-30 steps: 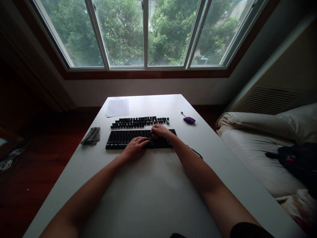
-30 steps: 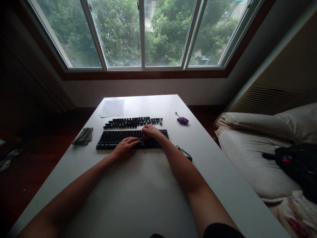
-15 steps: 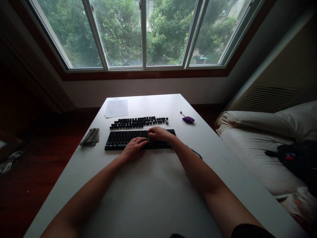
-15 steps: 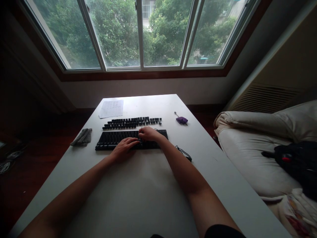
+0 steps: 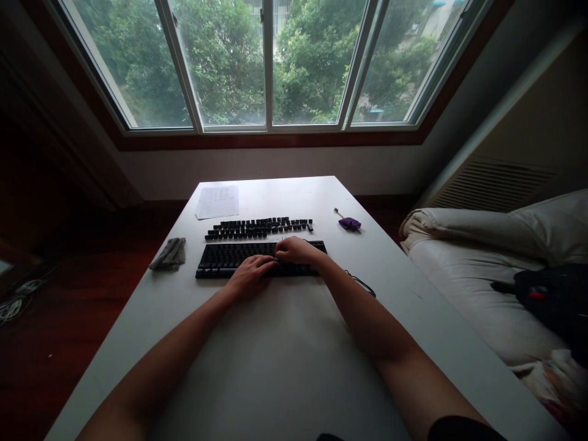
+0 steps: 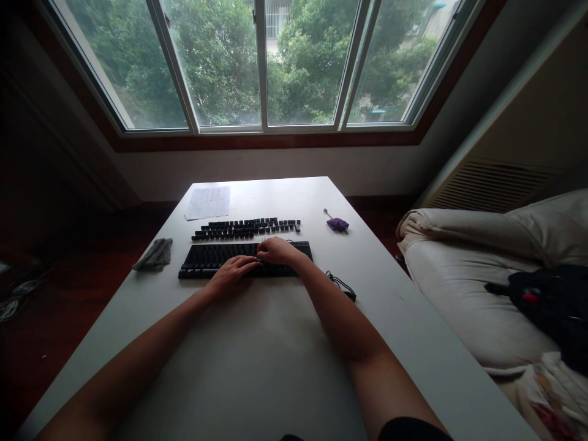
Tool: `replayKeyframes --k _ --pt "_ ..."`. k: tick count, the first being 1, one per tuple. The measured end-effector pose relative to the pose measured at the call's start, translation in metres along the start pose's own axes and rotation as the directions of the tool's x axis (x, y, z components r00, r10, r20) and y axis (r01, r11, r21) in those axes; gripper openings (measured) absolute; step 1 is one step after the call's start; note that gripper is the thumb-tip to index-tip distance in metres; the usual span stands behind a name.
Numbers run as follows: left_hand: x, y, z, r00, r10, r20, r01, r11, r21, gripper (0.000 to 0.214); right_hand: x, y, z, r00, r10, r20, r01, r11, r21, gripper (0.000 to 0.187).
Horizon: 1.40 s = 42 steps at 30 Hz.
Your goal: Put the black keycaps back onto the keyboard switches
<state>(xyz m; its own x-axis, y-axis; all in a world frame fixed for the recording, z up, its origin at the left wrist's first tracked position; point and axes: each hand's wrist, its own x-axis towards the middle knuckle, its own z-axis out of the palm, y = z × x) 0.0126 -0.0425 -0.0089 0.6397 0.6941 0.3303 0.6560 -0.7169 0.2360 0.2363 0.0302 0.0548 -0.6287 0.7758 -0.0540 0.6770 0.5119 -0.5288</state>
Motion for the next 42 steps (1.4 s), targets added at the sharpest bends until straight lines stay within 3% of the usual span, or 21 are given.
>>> replayKeyframes --k 8,14,17,24,33,38,42 --pt "-0.001 -0.003 0.002 1.0 -0.008 -0.011 0.008 1.0 -0.007 0.053 0.001 0.005 -0.004 1.0 -0.008 0.027 0.004 0.988 0.157 0.02" --pt "-0.001 -0.002 0.003 1.0 -0.023 -0.02 0.023 0.999 -0.026 0.05 0.004 0.009 -0.012 0.995 0.047 -0.088 0.004 0.863 0.505 0.018" --pt "-0.002 -0.003 0.004 0.999 -0.029 -0.025 0.028 0.999 -0.026 0.05 0.004 0.012 -0.014 0.992 0.067 -0.109 -0.007 0.879 0.476 0.016" --pt "-0.001 -0.002 0.003 1.0 -0.012 -0.013 0.011 1.0 -0.013 0.052 0.007 0.02 -0.002 0.997 0.065 -0.037 -0.047 0.934 0.355 0.019" --pt "-0.002 -0.002 0.004 1.0 -0.014 -0.016 0.014 1.0 -0.007 0.053 0.008 0.026 0.0 0.995 -0.079 -0.061 0.093 0.951 0.295 0.027" --pt "-0.001 -0.001 0.002 1.0 -0.01 -0.005 0.01 1.0 -0.002 0.054 0.012 0.027 0.006 0.996 0.084 -0.01 -0.073 0.915 0.396 0.02" --pt "-0.001 -0.001 0.002 1.0 -0.015 -0.001 0.015 1.0 -0.001 0.056 0.019 0.028 0.016 0.977 0.203 -0.059 -0.157 0.884 0.44 0.013"
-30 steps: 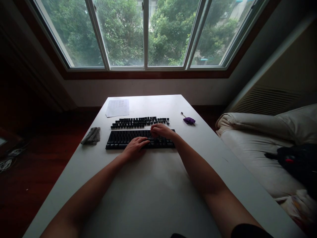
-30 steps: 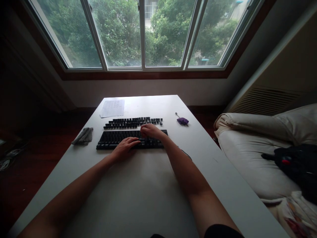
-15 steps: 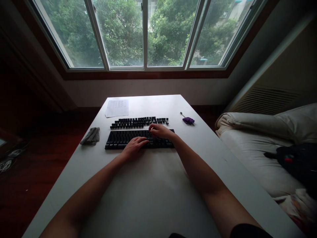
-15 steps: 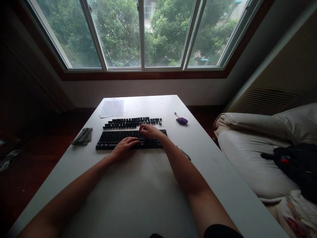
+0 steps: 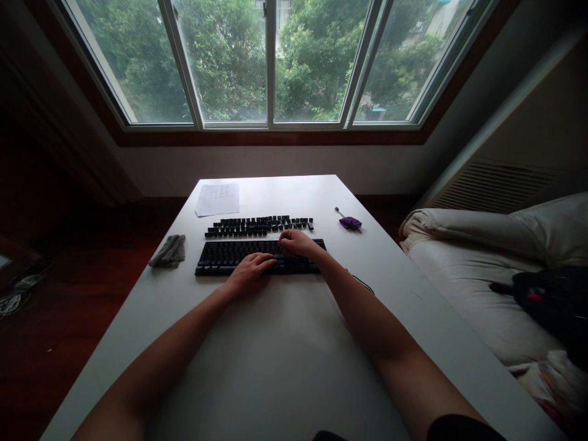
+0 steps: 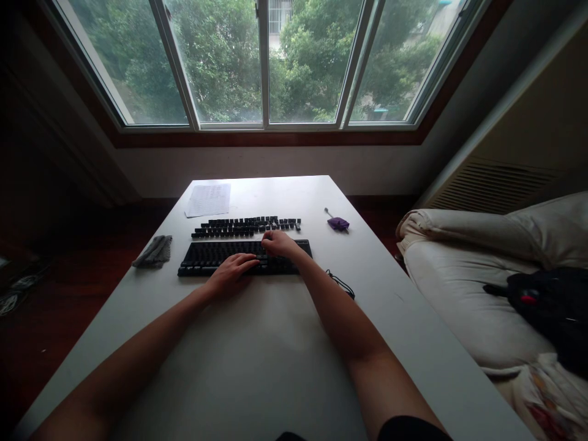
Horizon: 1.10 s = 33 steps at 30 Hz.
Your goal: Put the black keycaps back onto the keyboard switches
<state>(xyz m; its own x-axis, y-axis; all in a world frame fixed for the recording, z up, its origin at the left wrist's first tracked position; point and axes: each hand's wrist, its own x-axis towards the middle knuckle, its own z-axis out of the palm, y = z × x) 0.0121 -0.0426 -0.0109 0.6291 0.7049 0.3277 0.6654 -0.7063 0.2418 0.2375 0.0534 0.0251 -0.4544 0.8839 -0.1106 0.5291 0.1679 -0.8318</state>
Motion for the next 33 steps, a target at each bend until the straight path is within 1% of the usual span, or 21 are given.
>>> replayKeyframes --k 3,7,9,12,15,18,21,25,29,31,33 --pt "0.0 0.001 -0.001 1.0 0.0 -0.002 0.0 1.0 -0.004 0.056 0.004 0.002 0.007 0.995 0.065 -0.077 -0.064 0.998 0.013 0.008" --pt "-0.001 0.0 -0.001 1.0 0.0 -0.002 0.0 1.0 -0.003 0.055 0.006 0.002 0.012 0.979 0.161 -0.122 -0.159 0.987 0.032 0.006" --pt "-0.001 -0.001 0.001 1.0 -0.001 0.001 0.001 1.0 0.001 0.055 0.006 0.001 0.015 0.976 0.165 -0.142 -0.164 0.986 0.017 0.007" --pt "-0.001 -0.003 0.003 1.0 -0.003 -0.004 0.003 1.0 0.001 0.055 0.005 0.0 0.017 0.979 0.126 -0.159 -0.131 0.991 -0.023 0.008" --pt "-0.001 -0.003 0.004 1.0 0.001 -0.006 -0.001 1.0 0.0 0.055 0.006 0.001 0.017 0.983 0.121 -0.135 -0.121 0.993 0.006 0.008" --pt "-0.001 -0.002 0.003 1.0 0.004 -0.001 -0.004 1.0 -0.001 0.055 0.009 0.003 0.015 0.983 0.158 -0.088 -0.151 0.985 0.082 0.009" --pt "-0.001 -0.002 0.002 1.0 0.004 -0.004 -0.004 1.0 -0.004 0.055 0.012 0.005 0.012 0.981 0.187 -0.055 -0.18 0.978 0.108 0.011" --pt "0.0 -0.003 0.003 1.0 0.005 -0.004 -0.005 1.0 -0.005 0.054 0.016 0.005 0.012 0.984 0.18 -0.01 -0.179 0.982 0.067 0.013" --pt "0.0 -0.003 0.004 1.0 0.004 -0.011 -0.004 1.0 -0.003 0.054 0.012 0.003 0.011 0.99 0.141 0.029 -0.142 0.99 0.026 0.005" --pt "0.0 -0.003 0.005 1.0 0.006 -0.011 -0.006 1.0 -0.002 0.054 0.006 0.001 0.008 0.994 0.103 0.037 -0.102 0.994 -0.029 0.005" --pt "0.0 -0.004 0.006 1.0 0.007 -0.01 -0.007 1.0 0.001 0.054 -0.001 -0.003 0.006 0.998 0.033 0.054 -0.026 0.993 -0.117 0.009"
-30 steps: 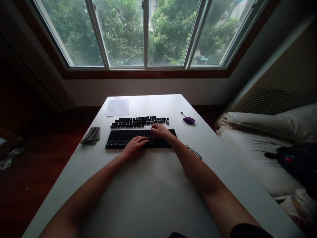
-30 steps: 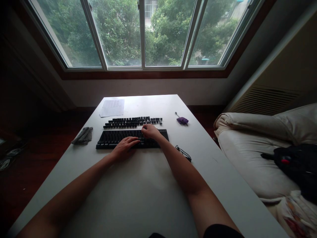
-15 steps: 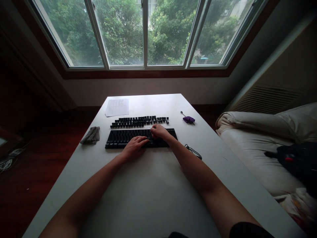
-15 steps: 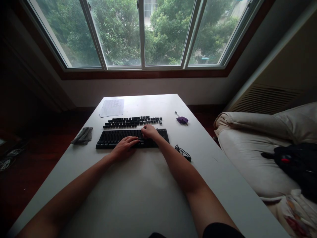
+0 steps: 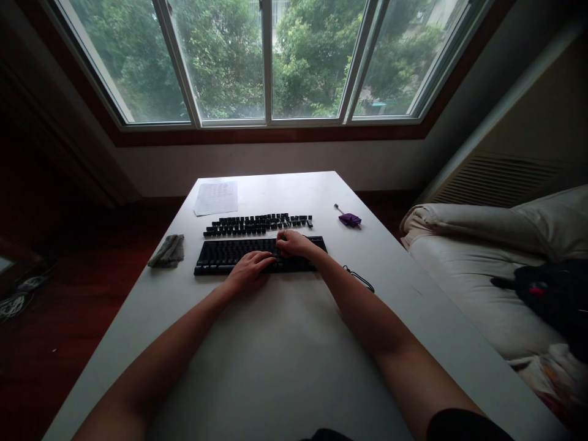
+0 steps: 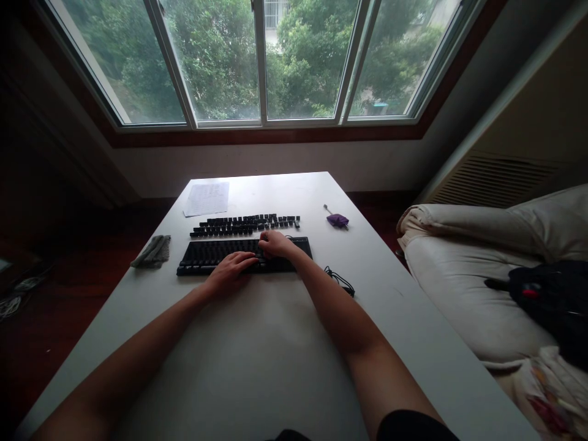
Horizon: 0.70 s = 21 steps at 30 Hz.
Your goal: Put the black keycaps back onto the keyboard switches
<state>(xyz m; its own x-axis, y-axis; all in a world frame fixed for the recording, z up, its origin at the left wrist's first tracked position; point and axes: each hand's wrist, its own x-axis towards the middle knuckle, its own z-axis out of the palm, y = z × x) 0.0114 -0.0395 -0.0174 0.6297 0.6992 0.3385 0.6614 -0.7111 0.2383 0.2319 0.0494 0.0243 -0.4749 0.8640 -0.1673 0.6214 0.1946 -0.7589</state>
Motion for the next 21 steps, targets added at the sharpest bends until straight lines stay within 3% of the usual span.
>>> replayKeyframes --k 3,8,13,21 --pt "0.0 -0.001 0.0 1.0 -0.003 0.004 0.003 1.0 0.006 0.054 -0.009 -0.008 0.003 0.996 -0.076 -0.044 0.067 0.979 -0.192 0.012" --pt "0.0 -0.001 -0.002 1.0 0.001 0.008 -0.001 1.0 0.001 0.054 -0.018 -0.018 0.018 0.956 -0.142 -0.257 0.003 0.879 -0.477 0.017" --pt "-0.001 -0.001 -0.002 1.0 -0.01 -0.002 0.01 1.0 -0.005 0.054 -0.025 -0.016 0.025 0.957 -0.134 -0.256 -0.008 0.873 -0.487 0.017" --pt "-0.001 -0.001 -0.002 1.0 -0.011 -0.003 0.011 1.0 -0.02 0.054 -0.037 -0.012 0.044 0.926 -0.142 -0.35 -0.036 0.889 -0.457 0.019"
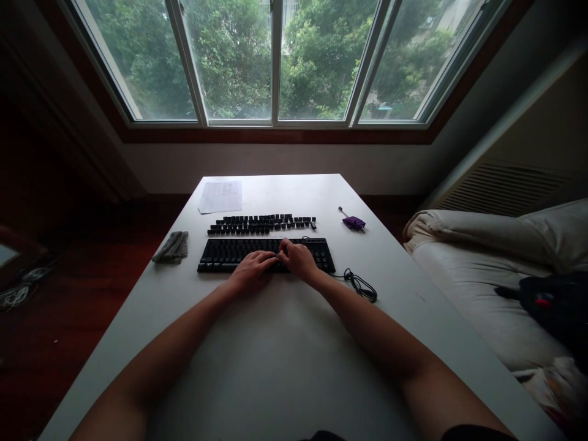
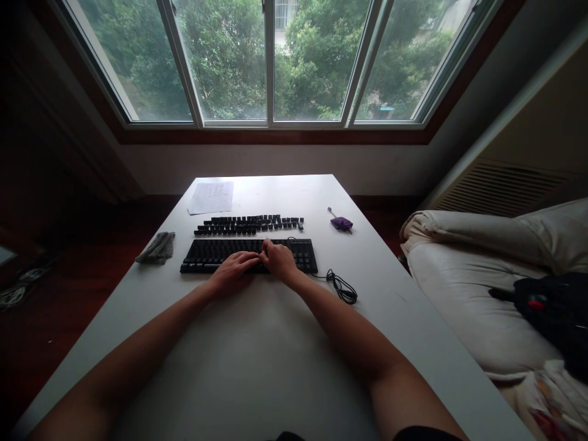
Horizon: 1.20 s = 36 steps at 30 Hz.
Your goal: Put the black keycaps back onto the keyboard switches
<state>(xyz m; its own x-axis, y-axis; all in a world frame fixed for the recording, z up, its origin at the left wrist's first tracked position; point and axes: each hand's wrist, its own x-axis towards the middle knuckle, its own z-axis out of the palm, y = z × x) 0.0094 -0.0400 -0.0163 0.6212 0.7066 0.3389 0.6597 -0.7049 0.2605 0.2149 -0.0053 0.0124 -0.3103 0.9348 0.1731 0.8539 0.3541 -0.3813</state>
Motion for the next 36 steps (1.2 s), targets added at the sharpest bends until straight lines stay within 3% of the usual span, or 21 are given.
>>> replayKeyframes --k 7,13,19,25,30,36 --pt "0.0 0.001 -0.001 1.0 0.001 0.008 -0.001 1.0 -0.002 0.054 0.0 0.008 0.004 0.998 0.014 -0.059 -0.008 0.996 0.091 0.019" --pt "0.001 0.001 0.0 1.0 -0.005 0.004 0.005 1.0 0.001 0.055 0.0 0.014 0.005 0.99 0.099 -0.101 -0.074 0.972 0.225 0.019" --pt "0.0 0.002 -0.002 1.0 -0.009 0.007 0.009 1.0 0.003 0.055 -0.002 0.016 0.007 0.985 0.13 -0.114 -0.08 0.927 0.367 0.018" --pt "0.0 0.002 0.0 1.0 -0.018 -0.008 0.018 1.0 -0.01 0.053 -0.003 0.016 -0.006 0.966 0.222 -0.134 -0.12 0.841 0.527 0.02" --pt "0.001 0.005 -0.004 0.992 -0.101 -0.078 0.094 0.991 -0.092 0.043 -0.008 0.011 -0.008 0.979 0.152 -0.136 -0.067 0.869 0.491 0.018" --pt "0.001 0.007 -0.009 0.937 -0.266 -0.226 0.232 0.959 -0.165 0.029 -0.018 -0.001 0.0 0.989 -0.034 -0.143 0.093 0.896 0.434 0.022"
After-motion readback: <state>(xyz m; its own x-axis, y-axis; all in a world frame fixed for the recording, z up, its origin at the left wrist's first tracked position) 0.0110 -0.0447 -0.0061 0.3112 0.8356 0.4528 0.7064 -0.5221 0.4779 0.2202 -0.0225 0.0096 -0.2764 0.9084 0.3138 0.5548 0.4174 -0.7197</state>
